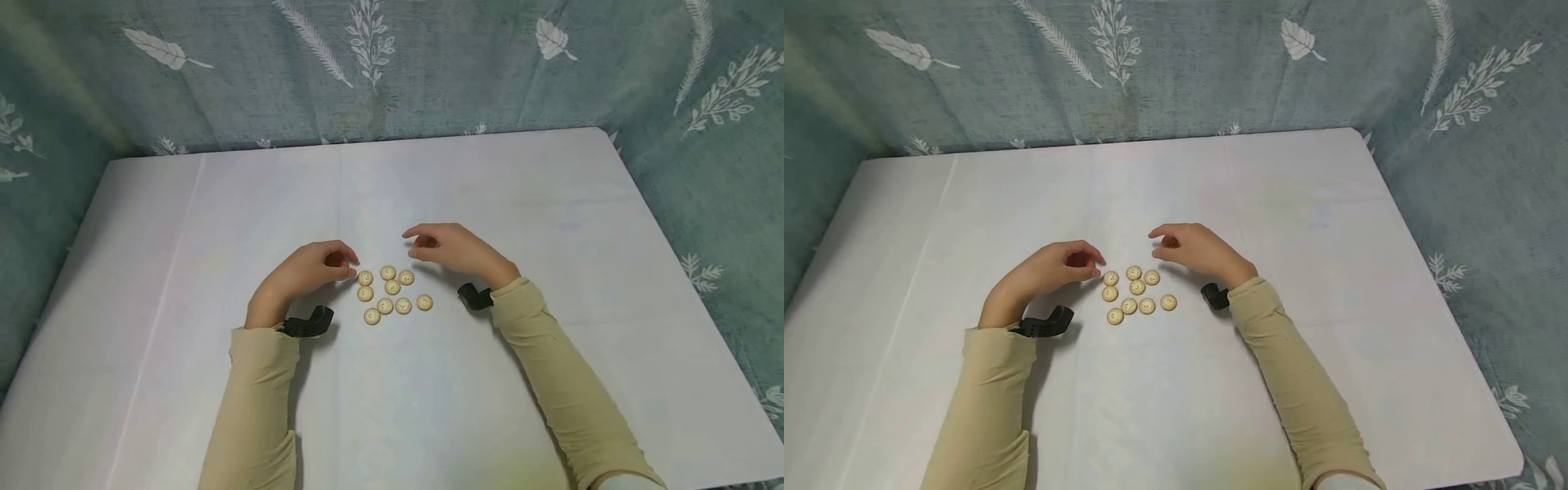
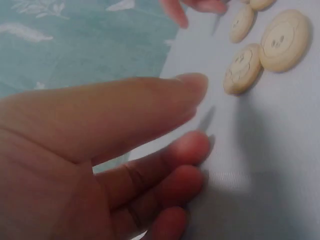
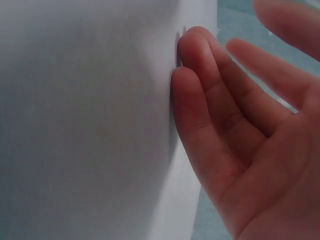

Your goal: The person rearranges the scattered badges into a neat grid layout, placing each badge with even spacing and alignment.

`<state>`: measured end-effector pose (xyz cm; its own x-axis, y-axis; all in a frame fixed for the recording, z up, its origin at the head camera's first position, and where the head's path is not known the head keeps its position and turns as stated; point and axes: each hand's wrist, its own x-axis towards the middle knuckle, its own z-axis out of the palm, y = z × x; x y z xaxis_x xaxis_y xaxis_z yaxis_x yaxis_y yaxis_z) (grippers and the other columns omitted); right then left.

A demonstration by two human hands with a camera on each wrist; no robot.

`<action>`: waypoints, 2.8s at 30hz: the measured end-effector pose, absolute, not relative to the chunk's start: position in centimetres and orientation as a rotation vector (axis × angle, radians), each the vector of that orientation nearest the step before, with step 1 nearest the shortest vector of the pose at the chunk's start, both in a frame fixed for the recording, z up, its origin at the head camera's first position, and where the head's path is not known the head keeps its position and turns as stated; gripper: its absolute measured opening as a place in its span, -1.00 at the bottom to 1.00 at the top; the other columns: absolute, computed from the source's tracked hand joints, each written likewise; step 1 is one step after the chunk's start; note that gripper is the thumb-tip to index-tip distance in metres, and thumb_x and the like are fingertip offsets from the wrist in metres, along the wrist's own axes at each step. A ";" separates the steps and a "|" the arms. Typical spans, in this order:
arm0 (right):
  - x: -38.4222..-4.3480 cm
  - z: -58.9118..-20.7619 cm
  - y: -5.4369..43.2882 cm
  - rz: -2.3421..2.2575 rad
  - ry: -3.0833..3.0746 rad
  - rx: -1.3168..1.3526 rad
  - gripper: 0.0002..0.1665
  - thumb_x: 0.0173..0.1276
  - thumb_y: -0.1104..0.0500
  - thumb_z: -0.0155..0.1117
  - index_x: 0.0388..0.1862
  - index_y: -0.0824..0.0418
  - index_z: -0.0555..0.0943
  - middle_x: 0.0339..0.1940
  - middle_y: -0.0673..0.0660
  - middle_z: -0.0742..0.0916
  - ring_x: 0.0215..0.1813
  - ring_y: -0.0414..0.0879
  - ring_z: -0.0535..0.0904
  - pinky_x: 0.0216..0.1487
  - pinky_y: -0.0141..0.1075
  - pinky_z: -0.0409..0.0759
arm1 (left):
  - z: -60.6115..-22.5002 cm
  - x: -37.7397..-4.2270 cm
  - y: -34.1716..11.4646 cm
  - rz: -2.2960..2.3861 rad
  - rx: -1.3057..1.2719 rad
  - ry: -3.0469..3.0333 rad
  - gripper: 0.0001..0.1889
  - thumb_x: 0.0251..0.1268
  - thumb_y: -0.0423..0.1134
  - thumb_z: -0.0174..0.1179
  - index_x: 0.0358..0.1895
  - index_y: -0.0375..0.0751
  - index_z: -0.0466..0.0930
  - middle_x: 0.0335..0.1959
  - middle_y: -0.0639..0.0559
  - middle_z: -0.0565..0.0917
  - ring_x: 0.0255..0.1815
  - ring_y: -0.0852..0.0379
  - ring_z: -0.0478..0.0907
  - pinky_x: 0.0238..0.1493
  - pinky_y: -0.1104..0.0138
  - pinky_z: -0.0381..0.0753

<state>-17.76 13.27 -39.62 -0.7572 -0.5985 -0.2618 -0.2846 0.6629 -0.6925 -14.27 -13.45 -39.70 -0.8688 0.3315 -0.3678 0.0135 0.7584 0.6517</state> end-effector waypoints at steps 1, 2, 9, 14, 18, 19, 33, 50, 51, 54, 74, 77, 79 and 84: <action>-17.7 -39.6 13.1 -0.884 2.400 -0.696 -0.52 0.27 -0.06 0.11 0.16 -0.01 0.41 -0.16 -0.08 0.59 -0.11 -0.20 0.46 -0.06 -0.25 0.39 | -39.7 -14.2 -13.4 0.916 0.259 2.490 -0.81 0.11 -0.10 0.18 -0.19 0.02 0.53 -0.34 0.06 0.49 -0.29 0.12 0.38 -0.24 0.28 0.34; -17.6 -39.6 13.0 -0.878 2.398 -0.702 -0.52 0.26 -0.06 0.12 0.16 -0.01 0.42 -0.16 -0.09 0.60 -0.11 -0.21 0.46 -0.06 -0.26 0.39 | -39.7 -14.1 -13.4 0.920 0.258 2.492 -0.80 0.11 -0.10 0.19 -0.19 0.02 0.53 -0.34 0.05 0.49 -0.29 0.12 0.38 -0.24 0.27 0.33; -17.0 -39.6 12.3 -0.820 2.377 -0.699 -0.53 0.24 -0.01 0.16 0.14 0.01 0.44 -0.22 -0.07 0.60 -0.18 -0.18 0.46 -0.13 -0.28 0.40 | -39.8 -14.1 -12.3 0.865 0.218 2.529 -0.77 0.14 -0.04 0.15 -0.16 0.01 0.52 -0.31 0.03 0.49 -0.26 0.09 0.37 -0.20 0.25 0.32; -16.7 -39.4 11.8 -0.805 2.377 -0.737 -0.53 0.24 0.02 0.18 0.14 0.04 0.44 -0.24 -0.06 0.60 -0.19 -0.17 0.46 -0.14 -0.29 0.40 | -39.5 -13.9 -12.2 0.832 0.172 2.573 -0.76 0.18 0.01 0.09 -0.17 0.00 0.51 -0.27 0.03 0.51 -0.24 0.08 0.39 -0.17 0.22 0.33; -16.5 -39.4 11.6 -0.796 2.369 -0.751 -0.53 0.24 0.01 0.18 0.14 0.06 0.44 -0.25 -0.05 0.60 -0.20 -0.17 0.47 -0.14 -0.28 0.40 | -39.3 -13.7 -12.2 0.820 0.181 2.561 -0.75 0.17 0.03 0.09 -0.17 0.00 0.51 -0.28 0.03 0.51 -0.24 0.08 0.39 -0.16 0.21 0.33; -16.5 -39.4 11.5 -0.797 2.369 -0.753 -0.52 0.24 0.01 0.17 0.14 0.06 0.44 -0.25 -0.05 0.59 -0.20 -0.17 0.47 -0.14 -0.28 0.40 | -39.3 -13.7 -12.3 0.819 0.180 2.562 -0.74 0.17 0.04 0.09 -0.18 0.00 0.51 -0.28 0.04 0.51 -0.24 0.08 0.38 -0.17 0.22 0.33; -16.8 -39.8 11.4 -0.806 2.368 -0.760 -0.54 0.23 0.05 0.19 0.12 0.08 0.45 -0.30 -0.02 0.58 -0.25 -0.14 0.44 -0.21 -0.29 0.38 | -39.6 -13.5 -12.3 0.830 0.189 2.542 -0.77 0.09 0.02 0.16 -0.23 0.04 0.51 -0.35 0.05 0.48 -0.31 0.10 0.37 -0.26 0.26 0.30; -17.1 -39.9 11.5 -0.801 2.372 -0.762 -0.54 0.24 0.01 0.17 0.12 0.07 0.45 -0.28 -0.01 0.58 -0.24 -0.14 0.44 -0.17 -0.27 0.37 | -38.5 -12.4 -10.4 0.534 0.216 2.559 -0.65 -0.10 0.03 0.30 -0.30 -0.07 0.46 -0.32 -0.01 0.40 -0.34 0.07 0.36 -0.33 0.24 0.35; -17.1 -40.0 11.5 -0.805 2.370 -0.763 -0.54 0.24 0.01 0.17 0.12 0.07 0.45 -0.28 -0.01 0.58 -0.23 -0.14 0.44 -0.17 -0.27 0.37 | -38.6 -12.4 -10.5 0.553 0.217 2.567 -0.67 -0.08 0.01 0.29 -0.29 -0.07 0.47 -0.31 -0.02 0.38 -0.34 0.06 0.35 -0.32 0.24 0.34; -17.2 -40.1 11.5 -0.814 2.366 -0.765 -0.53 0.23 -0.01 0.18 0.12 0.06 0.45 -0.28 -0.02 0.58 -0.23 -0.15 0.43 -0.15 -0.28 0.37 | -39.2 -12.6 -11.0 0.648 0.240 2.578 -0.73 -0.03 -0.07 0.28 -0.28 -0.07 0.49 -0.32 -0.02 0.37 -0.34 0.07 0.34 -0.30 0.25 0.32; -17.3 -40.0 11.5 -0.825 2.355 -0.739 -0.55 0.24 0.02 0.16 0.12 0.04 0.45 -0.24 -0.01 0.57 -0.21 -0.13 0.42 -0.17 -0.28 0.36 | -39.5 -13.2 -13.5 0.916 0.188 2.486 -0.84 0.13 -0.13 0.20 -0.23 -0.04 0.57 -0.35 0.07 0.54 -0.29 0.12 0.41 -0.20 0.29 0.33; -17.3 -40.1 11.5 -0.828 2.355 -0.750 -0.55 0.24 0.02 0.17 0.12 0.04 0.45 -0.25 -0.01 0.58 -0.21 -0.14 0.43 -0.15 -0.28 0.36 | -39.4 -12.9 -13.0 0.977 0.201 2.435 -0.84 0.10 -0.14 0.23 -0.25 -0.05 0.57 -0.35 0.08 0.56 -0.28 0.13 0.41 -0.19 0.29 0.33; -17.3 -40.1 11.5 -0.839 2.351 -0.755 -0.55 0.24 0.01 0.17 0.12 0.04 0.45 -0.24 -0.01 0.58 -0.21 -0.14 0.44 -0.15 -0.27 0.36 | -39.5 -12.8 -12.7 1.008 0.216 2.416 -0.85 0.08 -0.13 0.24 -0.27 -0.03 0.58 -0.36 0.10 0.58 -0.28 0.14 0.42 -0.19 0.30 0.34; -17.3 -40.1 11.4 -0.848 2.346 -0.750 -0.55 0.24 0.01 0.17 0.12 0.04 0.45 -0.25 -0.01 0.59 -0.21 -0.14 0.44 -0.15 -0.27 0.37 | -39.9 -12.7 -12.1 1.030 0.262 2.456 -0.88 0.07 -0.16 0.25 -0.30 -0.02 0.61 -0.33 0.10 0.54 -0.29 0.14 0.40 -0.21 0.30 0.35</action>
